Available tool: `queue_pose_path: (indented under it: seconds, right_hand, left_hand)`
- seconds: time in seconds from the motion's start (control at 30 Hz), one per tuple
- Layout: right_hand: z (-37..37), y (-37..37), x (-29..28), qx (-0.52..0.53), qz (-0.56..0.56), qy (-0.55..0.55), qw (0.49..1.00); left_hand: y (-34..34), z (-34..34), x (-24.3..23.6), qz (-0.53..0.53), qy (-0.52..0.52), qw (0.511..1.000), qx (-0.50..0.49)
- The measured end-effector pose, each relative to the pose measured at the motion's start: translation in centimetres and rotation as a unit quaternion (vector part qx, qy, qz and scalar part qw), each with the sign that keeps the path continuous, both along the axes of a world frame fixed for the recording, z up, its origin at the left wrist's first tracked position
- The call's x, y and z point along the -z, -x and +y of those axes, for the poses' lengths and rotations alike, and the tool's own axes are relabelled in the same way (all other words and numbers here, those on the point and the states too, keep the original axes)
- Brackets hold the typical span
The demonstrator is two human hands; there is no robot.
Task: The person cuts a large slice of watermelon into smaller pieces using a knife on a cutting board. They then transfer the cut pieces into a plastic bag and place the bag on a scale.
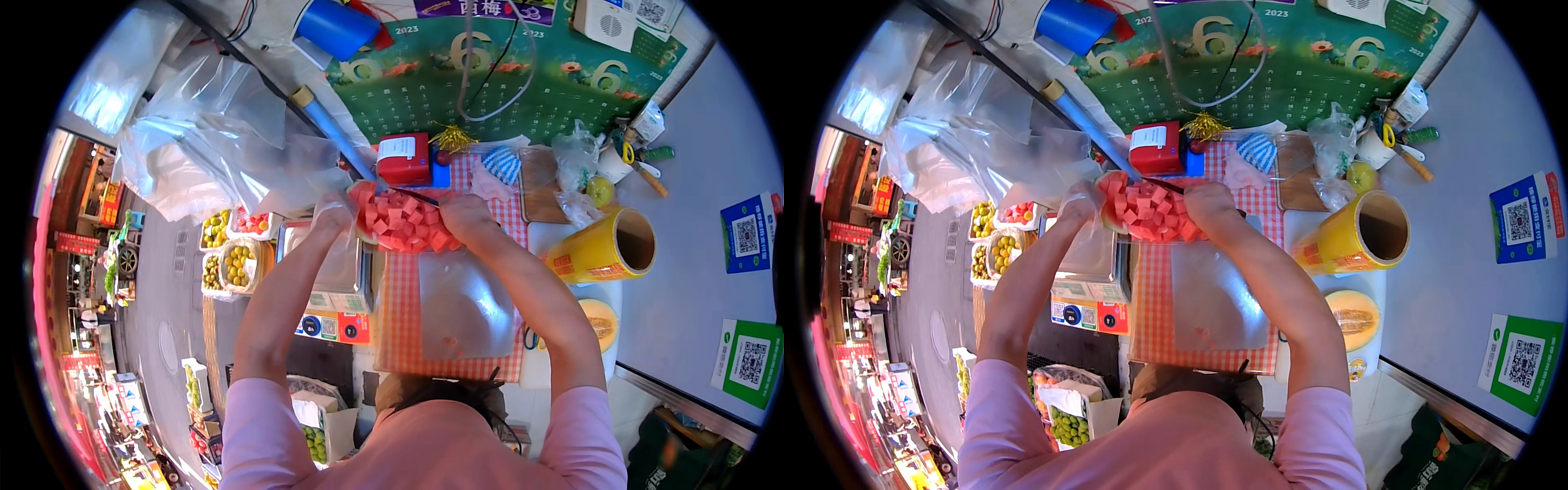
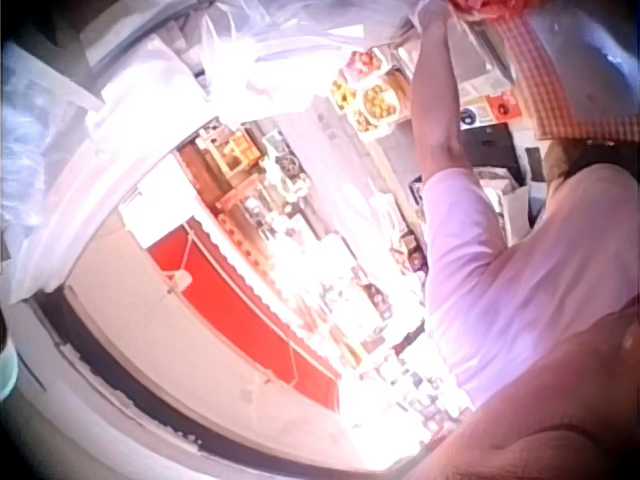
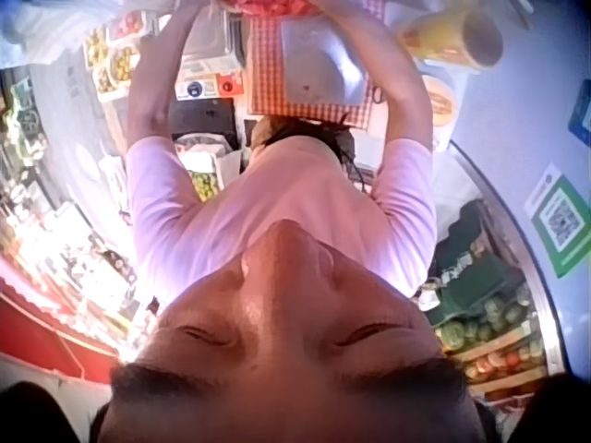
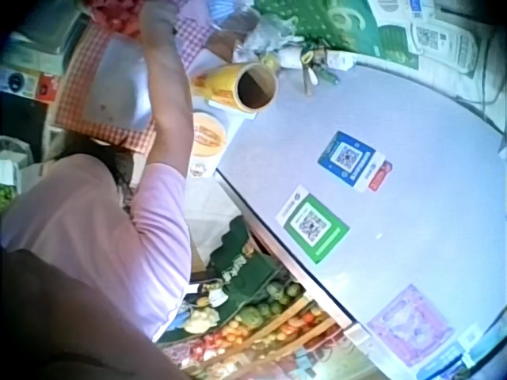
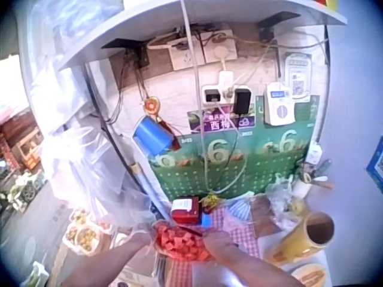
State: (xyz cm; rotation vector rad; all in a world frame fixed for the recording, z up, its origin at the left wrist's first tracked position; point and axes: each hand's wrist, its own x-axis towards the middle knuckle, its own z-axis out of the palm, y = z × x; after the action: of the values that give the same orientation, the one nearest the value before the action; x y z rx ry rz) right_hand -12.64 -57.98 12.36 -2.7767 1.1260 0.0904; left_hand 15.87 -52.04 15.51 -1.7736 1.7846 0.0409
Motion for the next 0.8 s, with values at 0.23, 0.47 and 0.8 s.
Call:
queue_pose_path:
  seconds: [0.23,0.47,0.8]
  right_hand:
    - [0.6,0.4,-0.9,0.002,0.027,-0.003,1.0]
    - [0.8,0.9,-1.0,0.008,-0.008,-0.012,1.0]
    - [5.2,0.9,-2.1,-0.024,0.023,0.06,0.998]
  left_hand:
    - [0.2,2.3,0.0,0.176,0.194,0.95,-0.168]
    - [0.7,3.8,-1.6,0.215,0.211,0.92,-0.25]
    - [-0.9,5.6,-0.5,0.271,0.239,0.89,-0.279]
